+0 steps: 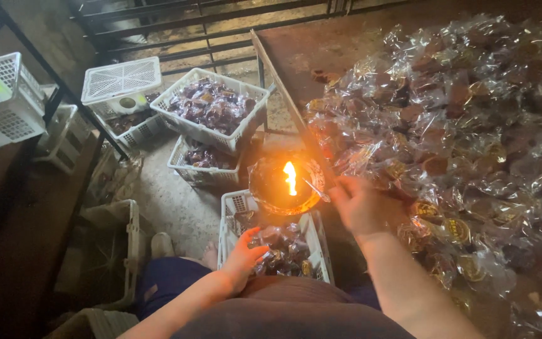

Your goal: Sealing small plastic bags containing pastries by holding the open end over a flame and then placing them in a crate.

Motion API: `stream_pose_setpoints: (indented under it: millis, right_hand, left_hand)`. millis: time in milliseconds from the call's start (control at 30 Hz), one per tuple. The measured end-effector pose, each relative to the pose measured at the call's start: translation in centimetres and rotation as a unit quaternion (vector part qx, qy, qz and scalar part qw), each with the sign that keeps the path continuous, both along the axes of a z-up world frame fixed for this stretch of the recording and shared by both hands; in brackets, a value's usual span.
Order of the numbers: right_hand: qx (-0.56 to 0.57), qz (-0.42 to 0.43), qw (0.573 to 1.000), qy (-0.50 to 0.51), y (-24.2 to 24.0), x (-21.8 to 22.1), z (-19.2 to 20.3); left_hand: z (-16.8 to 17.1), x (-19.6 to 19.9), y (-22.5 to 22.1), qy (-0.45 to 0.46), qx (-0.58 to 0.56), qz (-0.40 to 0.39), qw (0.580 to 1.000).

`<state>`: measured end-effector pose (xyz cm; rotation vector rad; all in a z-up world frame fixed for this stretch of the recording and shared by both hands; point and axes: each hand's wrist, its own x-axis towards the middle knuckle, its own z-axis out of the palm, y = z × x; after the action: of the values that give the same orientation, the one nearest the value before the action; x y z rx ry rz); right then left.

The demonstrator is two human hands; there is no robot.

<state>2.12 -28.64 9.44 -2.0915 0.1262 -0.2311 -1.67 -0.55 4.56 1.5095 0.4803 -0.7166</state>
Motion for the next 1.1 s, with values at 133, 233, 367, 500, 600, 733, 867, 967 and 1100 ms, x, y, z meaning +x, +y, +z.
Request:
stream_pose_setpoints:
  millis: [133, 233, 367, 500, 600, 733, 867, 967, 1100]
  right_hand:
    - [-0.105, -0.193, 0.963, 0.155, -4.2, -0.8, 3.2]
    - [-0.119, -0.244, 0.915, 0.297, -6.3, -0.5, 2.2]
    - [-0.14, -0.27, 0.903, 0.305, -6.2, -0.8, 2.5]
    - [-0.177, -0.258, 0.894, 0.321, -6.0, -0.9, 2.2]
    - [-0.011, -0.306, 0.932, 0.196, -4.7, -1.8, 3.0]
    - [0.021, -0.251, 0.965, 0.076, 0.0, -2.8, 6.3]
    - [0.086, 0.072, 0.969, 0.221, 6.0, -4.5, 6.7]
    - [0.135, 0.203, 0.929, 0.279, 6.9, -4.1, -0.3]
    - [-0.031, 0.2, 0.951, 0.234, 6.8, -3.6, -4.1]
  left_hand:
    - [-0.8, 0.2, 0.2, -0.025, 0.01, -0.007, 1.0]
    - [-0.6, 0.2, 0.1, -0.013, 0.035, -0.037, 0.999]
    - [-4.0, 0.8, 0.1, -0.033, 0.005, -0.023, 0.999]
    - [-1.0, 0.3, 0.0, -0.014, 0.013, -0.032, 0.999]
    - [-1.0, 0.1, 0.3, -0.017, 0.0, -0.024, 1.0]
    - [-0.1, 0.1, 0.4, -0.041, -0.063, -0.011, 0.997]
    - [0.3, -0.1, 0.2, -0.07, -0.103, -0.042, 0.991]
    - [1.4, -0.8, 0.1, -0.095, -0.144, -0.104, 0.979]
    - [0.0, -0.5, -0.6, -0.091, -0.143, -0.029, 0.985]
